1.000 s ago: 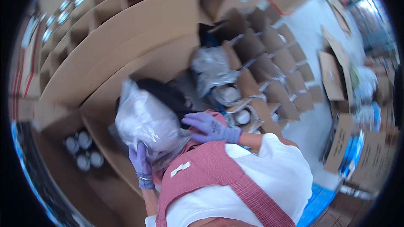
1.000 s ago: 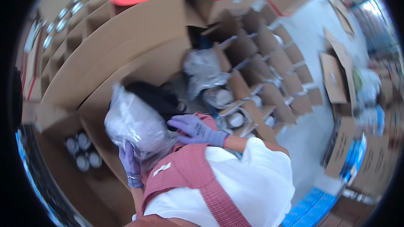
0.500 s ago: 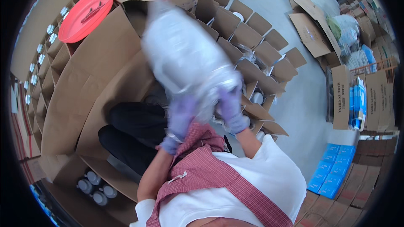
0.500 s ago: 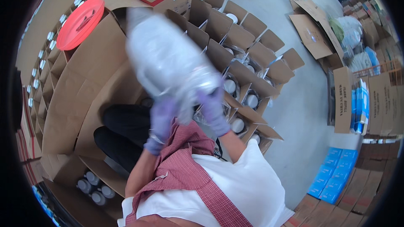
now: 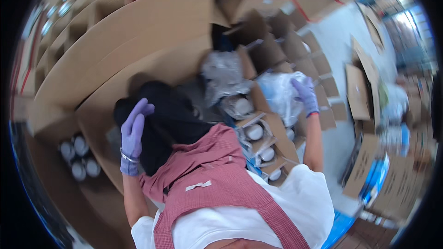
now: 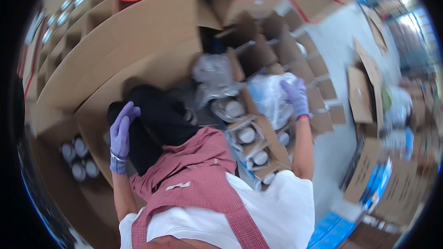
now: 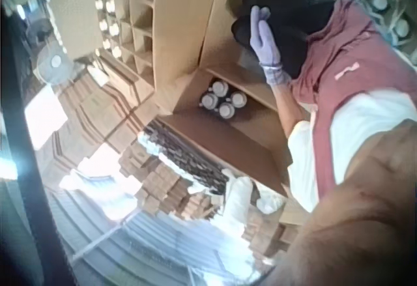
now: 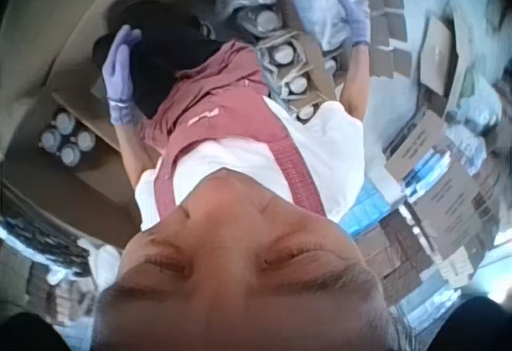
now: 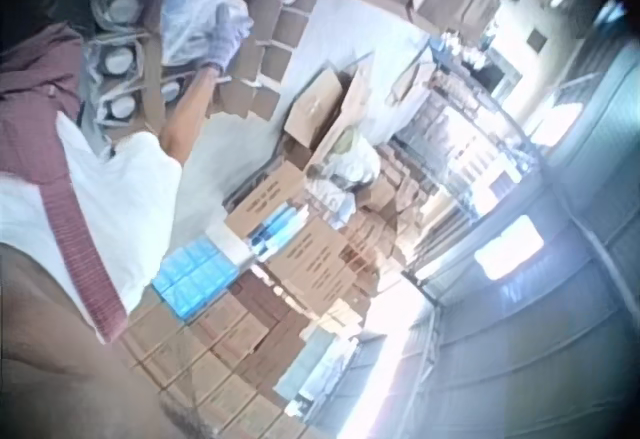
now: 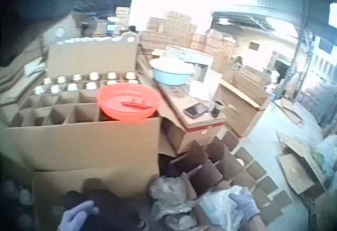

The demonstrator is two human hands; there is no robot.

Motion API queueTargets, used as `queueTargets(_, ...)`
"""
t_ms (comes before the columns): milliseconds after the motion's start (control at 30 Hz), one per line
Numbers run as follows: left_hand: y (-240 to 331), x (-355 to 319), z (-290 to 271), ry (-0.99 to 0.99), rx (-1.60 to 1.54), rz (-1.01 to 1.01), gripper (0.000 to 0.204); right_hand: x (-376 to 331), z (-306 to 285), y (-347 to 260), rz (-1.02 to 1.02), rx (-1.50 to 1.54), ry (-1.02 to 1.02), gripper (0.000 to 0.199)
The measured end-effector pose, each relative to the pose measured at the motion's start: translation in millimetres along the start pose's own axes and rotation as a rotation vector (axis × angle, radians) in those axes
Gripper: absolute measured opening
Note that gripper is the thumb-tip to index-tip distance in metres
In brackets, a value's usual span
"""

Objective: The person assembles white electric kettles by inserting internal components, attaching lids, and wrapping each unit in plastic. The person then places the wrapped kettles into a cardboard box with dividers.

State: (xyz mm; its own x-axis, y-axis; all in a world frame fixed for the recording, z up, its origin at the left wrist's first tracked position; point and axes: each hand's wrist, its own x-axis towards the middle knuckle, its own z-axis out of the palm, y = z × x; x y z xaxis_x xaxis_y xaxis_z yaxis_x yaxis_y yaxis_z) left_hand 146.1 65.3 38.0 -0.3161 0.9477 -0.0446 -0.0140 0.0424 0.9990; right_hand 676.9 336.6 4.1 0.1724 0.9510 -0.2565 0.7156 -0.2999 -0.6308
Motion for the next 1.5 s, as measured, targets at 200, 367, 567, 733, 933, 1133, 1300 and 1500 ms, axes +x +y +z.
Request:
queueTargets(200, -41.9, -84.0, -114.7, 0.556, 0.092, -0.122, 0.038, 27.9, 12.3, -21.7, -0.109, 0.545, -0.290, 0.049)
queueTargets(367, -105.2, -157.7, -207.7, 0.928, 0.224, -0.161, 0.037, 38.1, 22.1, -27.7, 0.068, -0.243, 0.102, 0.074)
queueTargets(567, -258.1, -227.9, -392.6, 1.481, 0.478, -0.488, 0.054, 95.2, 79.7, 43.7, -0.042, -0.427, -0.062, 0.081)
queueTargets(733, -267.4, -188.7, -467.4, 1.480, 0.807, -1.016, 0.067, 112.6, 22.4, 0.4, -0.183, -0.507, 0.028, 0.071)
queueTargets(933, -241.5, -164.8, -506.3, 1.802, 1.221, -1.190, 0.087, 60.2, 35.5, -78.3, -0.394, -0.705, 0.106, 0.060)
queueTargets(1133, -229.5, -164.8, -524.1, 1.791, 0.998, -1.143, 0.094, -9.2, 121.8, -172.7, -0.599, -0.719, -0.020, 0.054)
queueTargets(1300, -228.0, -164.8, -503.1, 1.451, 1.482, -0.929, 0.100, -31.7, 179.3, -217.7, -0.724, -0.636, -0.124, 0.054)
queueTargets(1500, -241.3, -177.5, -502.1, 1.194, 1.512, -1.095, 0.097, -31.9, 216.3, -221.2, -0.846, -0.622, -0.215, 0.055)
